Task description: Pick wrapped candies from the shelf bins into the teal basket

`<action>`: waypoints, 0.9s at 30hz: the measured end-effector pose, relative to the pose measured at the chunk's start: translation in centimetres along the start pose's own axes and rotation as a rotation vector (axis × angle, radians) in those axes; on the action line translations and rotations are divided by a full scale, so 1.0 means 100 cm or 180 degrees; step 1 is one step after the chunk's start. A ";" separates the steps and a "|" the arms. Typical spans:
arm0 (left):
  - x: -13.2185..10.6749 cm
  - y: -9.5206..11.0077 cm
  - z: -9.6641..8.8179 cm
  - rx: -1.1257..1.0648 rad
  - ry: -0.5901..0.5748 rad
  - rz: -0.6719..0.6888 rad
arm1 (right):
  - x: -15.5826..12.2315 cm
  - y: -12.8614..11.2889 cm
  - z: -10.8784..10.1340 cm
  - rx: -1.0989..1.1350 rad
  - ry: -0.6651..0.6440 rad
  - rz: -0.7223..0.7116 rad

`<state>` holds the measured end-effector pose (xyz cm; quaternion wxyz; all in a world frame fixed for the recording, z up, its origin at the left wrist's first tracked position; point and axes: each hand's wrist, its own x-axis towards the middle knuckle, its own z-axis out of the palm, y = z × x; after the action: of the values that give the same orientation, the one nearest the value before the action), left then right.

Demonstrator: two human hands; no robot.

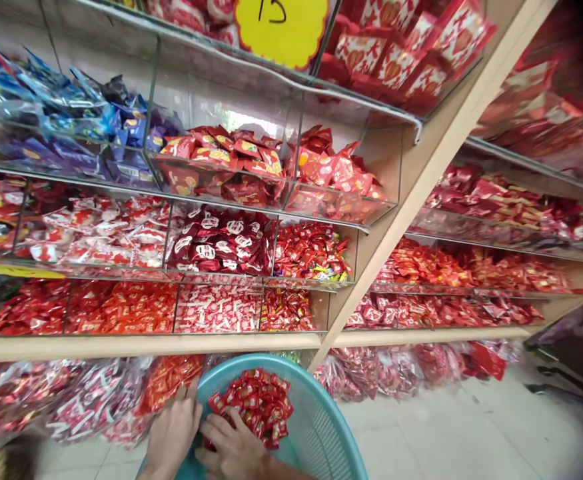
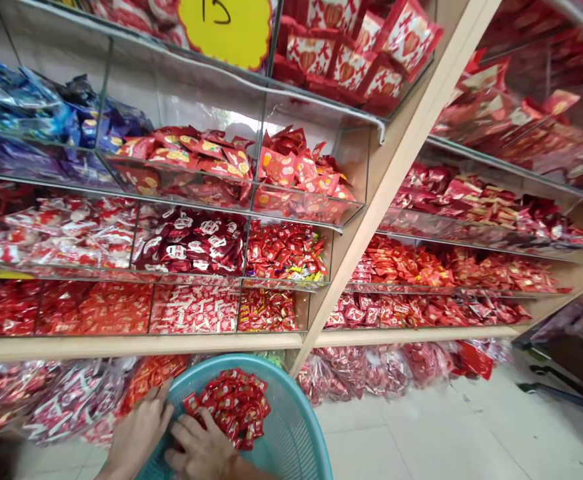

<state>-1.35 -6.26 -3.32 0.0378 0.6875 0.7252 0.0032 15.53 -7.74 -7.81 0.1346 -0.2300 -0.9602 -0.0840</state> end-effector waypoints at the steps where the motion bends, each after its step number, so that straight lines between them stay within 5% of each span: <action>1: 0.000 -0.001 0.001 0.0002 0.0015 0.0024 | 0.001 0.005 -0.012 0.0016 0.0013 -0.0067; 5: 0.002 -0.002 0.005 -0.0032 -0.0008 0.0002 | 0.012 0.040 -0.072 0.0046 0.0510 0.0204; 9: 0.003 -0.003 0.006 -0.0109 -0.0086 -0.0077 | 0.023 0.100 -0.166 0.0146 0.1078 0.0671; 12: 0.003 -0.003 0.006 -0.0214 -0.0134 -0.0093 | 0.030 0.149 -0.242 -0.0213 0.0730 0.0850; 15: 0.003 -0.002 0.005 -0.0322 -0.0164 -0.0110 | 0.039 0.192 -0.296 -0.0853 0.0025 0.1324; 20: 0.001 -0.003 0.007 -0.0432 -0.0221 -0.0119 | 0.059 0.229 -0.313 -0.1371 -0.1285 0.1640; 27: 0.002 -0.006 0.015 -0.0404 -0.0199 -0.0130 | 0.082 0.245 -0.306 -0.1083 -0.1579 0.1773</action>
<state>-1.88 -6.20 -4.82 0.1040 0.6686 0.7358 0.0270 26.63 10.45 26.15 -0.1233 -0.5134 -0.8370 -0.1440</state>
